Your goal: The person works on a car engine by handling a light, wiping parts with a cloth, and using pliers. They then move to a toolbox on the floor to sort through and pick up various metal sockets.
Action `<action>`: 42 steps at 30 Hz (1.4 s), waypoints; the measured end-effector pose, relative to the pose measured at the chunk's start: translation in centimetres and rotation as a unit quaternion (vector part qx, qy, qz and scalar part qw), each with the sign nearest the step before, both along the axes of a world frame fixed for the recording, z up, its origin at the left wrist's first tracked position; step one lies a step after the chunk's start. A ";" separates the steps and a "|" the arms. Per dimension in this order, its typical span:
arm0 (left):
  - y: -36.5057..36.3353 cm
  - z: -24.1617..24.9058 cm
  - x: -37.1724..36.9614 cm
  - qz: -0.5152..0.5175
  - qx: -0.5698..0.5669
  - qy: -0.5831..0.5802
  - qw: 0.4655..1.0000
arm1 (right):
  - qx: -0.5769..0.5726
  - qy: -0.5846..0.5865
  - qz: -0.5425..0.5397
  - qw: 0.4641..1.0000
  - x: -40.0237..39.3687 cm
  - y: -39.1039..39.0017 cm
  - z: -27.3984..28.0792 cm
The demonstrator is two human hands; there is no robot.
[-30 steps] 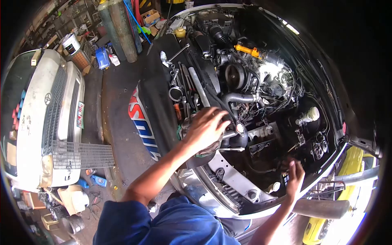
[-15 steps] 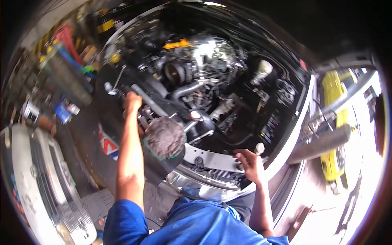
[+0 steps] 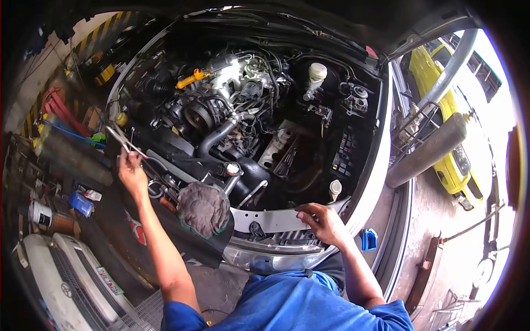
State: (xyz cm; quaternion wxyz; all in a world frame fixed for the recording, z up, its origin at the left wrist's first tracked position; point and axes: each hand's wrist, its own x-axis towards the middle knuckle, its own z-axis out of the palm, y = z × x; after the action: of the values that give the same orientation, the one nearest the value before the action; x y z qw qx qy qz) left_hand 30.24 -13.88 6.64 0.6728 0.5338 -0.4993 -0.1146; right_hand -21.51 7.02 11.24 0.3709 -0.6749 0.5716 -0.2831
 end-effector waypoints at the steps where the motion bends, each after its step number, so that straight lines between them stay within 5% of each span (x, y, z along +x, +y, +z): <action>1: 0.8 2.8 -1.1 0.021 -0.032 -0.050 0.998 | -0.019 -0.001 0.009 1.000 0.3 -0.4 0.2; 6: 4.6 13.6 -6.7 0.042 -0.094 -0.087 0.991 | -0.129 -0.024 0.046 0.990 2.5 -2.5 1.6; 10: 6.8 16.3 -16.8 -0.123 -0.092 0.111 0.982 | -0.271 0.012 0.039 0.962 5.9 -4.2 3.9; 14: 8.4 12.3 -26.2 -0.348 0.037 0.340 0.873 | -0.275 0.007 0.019 0.961 7.6 -5.2 4.8; 18: 7.5 6.1 -33.7 -0.394 0.090 0.506 0.763 | -0.166 0.138 -0.064 0.974 5.9 -4.8 3.5; 23: 5.7 2.5 -40.4 -0.383 0.109 0.537 0.744 | -0.234 0.285 -0.132 0.920 0.9 -6.0 1.0; 30: 0.8 1.9 -46.0 -0.383 0.130 0.608 0.683 | -0.193 0.326 -0.151 0.913 -2.1 -10.7 3.0; 35: -2.6 1.6 -47.0 -0.373 0.119 0.613 0.686 | -0.212 0.377 -0.124 0.893 -2.8 -16.1 3.4; 38: -3.8 0.5 -45.5 -0.397 0.120 0.507 0.755 | -0.294 0.283 -0.112 0.906 -5.1 -20.6 2.4; 39: -4.4 -1.7 -45.3 -0.401 0.087 0.390 0.825 | -0.254 0.281 -0.144 0.914 -4.8 -21.7 4.0; 42: -5.0 -6.9 -44.2 -0.409 0.118 0.248 0.870 | -0.340 0.430 -0.107 0.829 -8.3 -27.9 3.8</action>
State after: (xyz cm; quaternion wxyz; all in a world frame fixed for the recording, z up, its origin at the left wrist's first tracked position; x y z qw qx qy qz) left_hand -13.95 -18.92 -0.23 0.5995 0.3117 -0.4720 -0.5663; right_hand -29.77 -20.86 15.03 -0.1981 -0.7465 0.6094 -0.1791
